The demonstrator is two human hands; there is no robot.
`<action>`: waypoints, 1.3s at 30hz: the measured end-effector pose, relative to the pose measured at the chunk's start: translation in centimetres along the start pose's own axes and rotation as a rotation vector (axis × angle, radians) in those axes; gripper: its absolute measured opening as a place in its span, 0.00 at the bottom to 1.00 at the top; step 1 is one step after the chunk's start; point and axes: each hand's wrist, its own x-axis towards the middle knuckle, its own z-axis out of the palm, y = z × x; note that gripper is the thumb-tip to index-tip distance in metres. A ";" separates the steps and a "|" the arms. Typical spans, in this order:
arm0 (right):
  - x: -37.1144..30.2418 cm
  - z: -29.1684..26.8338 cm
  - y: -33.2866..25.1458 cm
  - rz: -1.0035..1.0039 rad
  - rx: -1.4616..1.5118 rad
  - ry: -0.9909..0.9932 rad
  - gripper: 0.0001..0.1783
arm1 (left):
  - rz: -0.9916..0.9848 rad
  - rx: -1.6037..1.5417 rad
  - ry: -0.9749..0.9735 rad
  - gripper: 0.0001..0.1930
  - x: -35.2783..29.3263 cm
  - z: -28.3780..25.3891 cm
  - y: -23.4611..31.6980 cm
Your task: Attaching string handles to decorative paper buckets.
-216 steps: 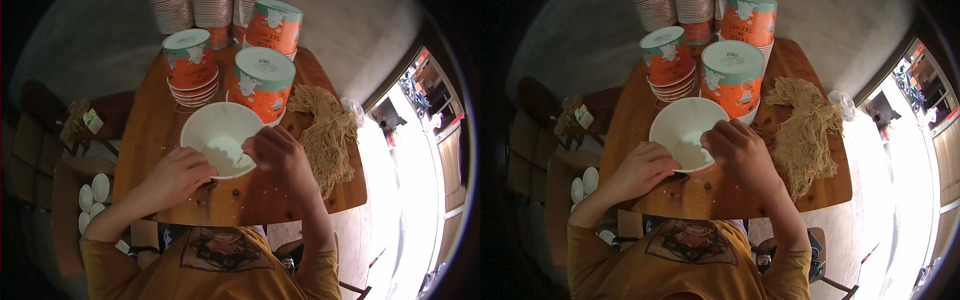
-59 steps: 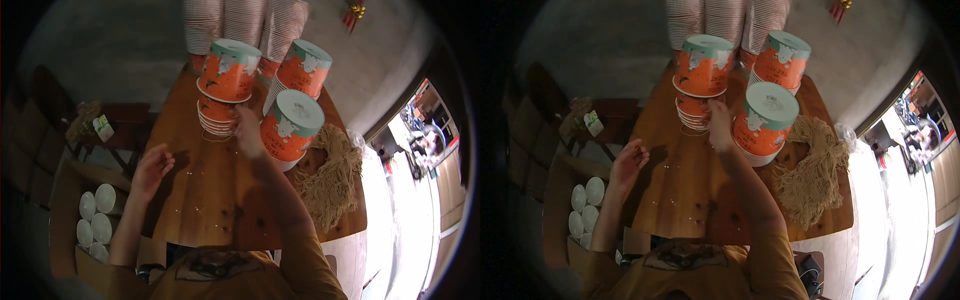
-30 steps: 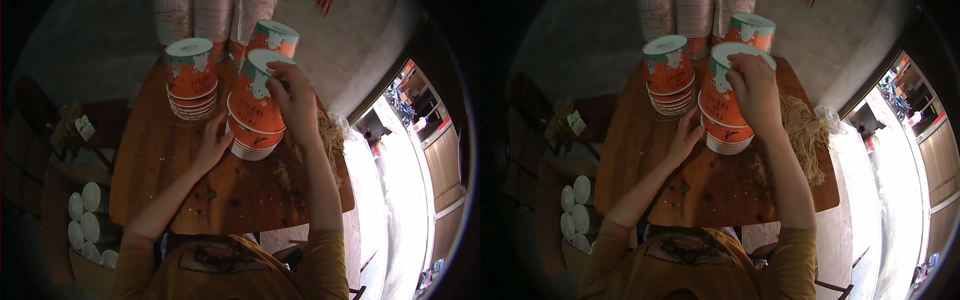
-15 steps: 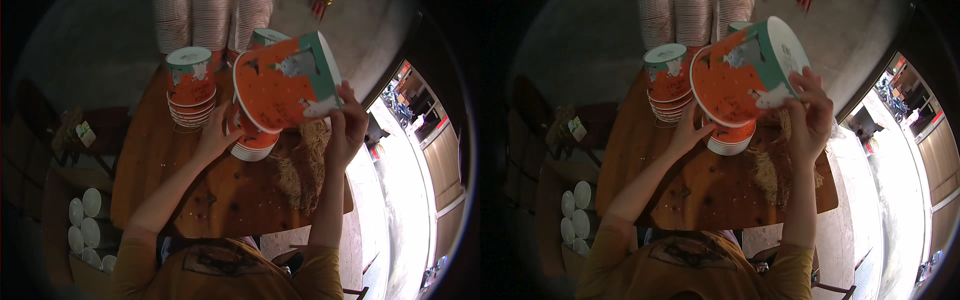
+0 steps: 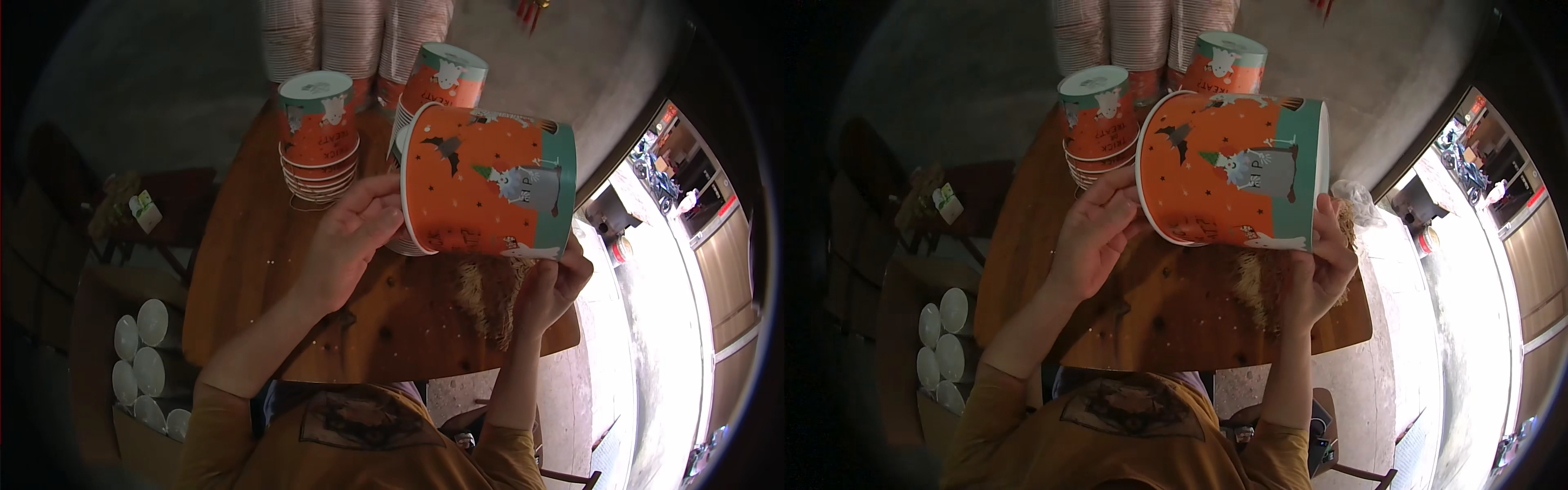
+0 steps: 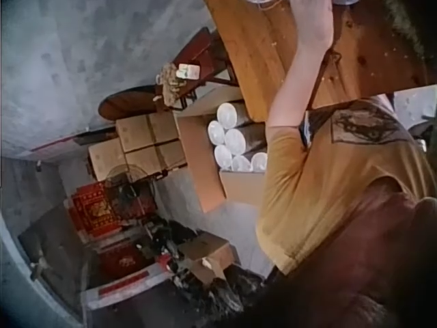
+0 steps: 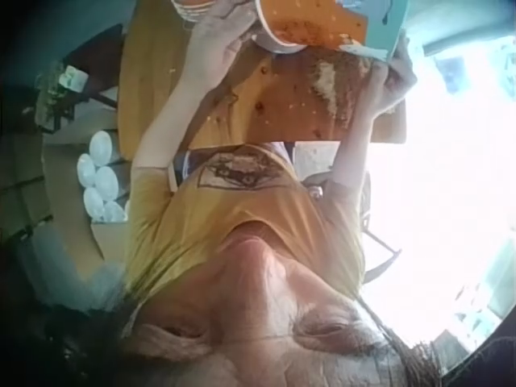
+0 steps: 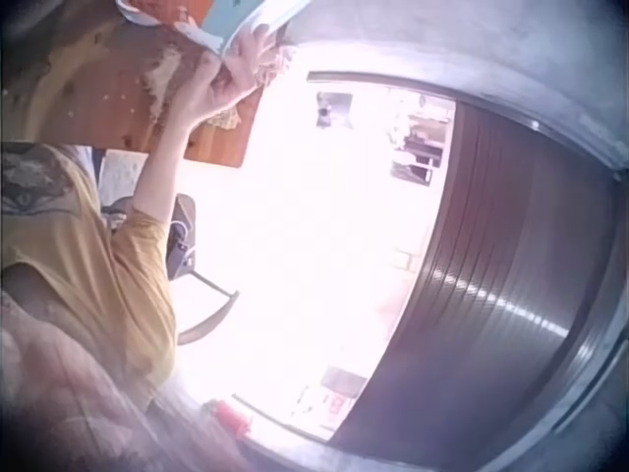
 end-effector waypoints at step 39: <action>-4.9 -2.8 6.3 0.226 -0.996 -0.682 0.09 | 0.273 1.662 -0.114 0.13 -8.2 -4.1 0.3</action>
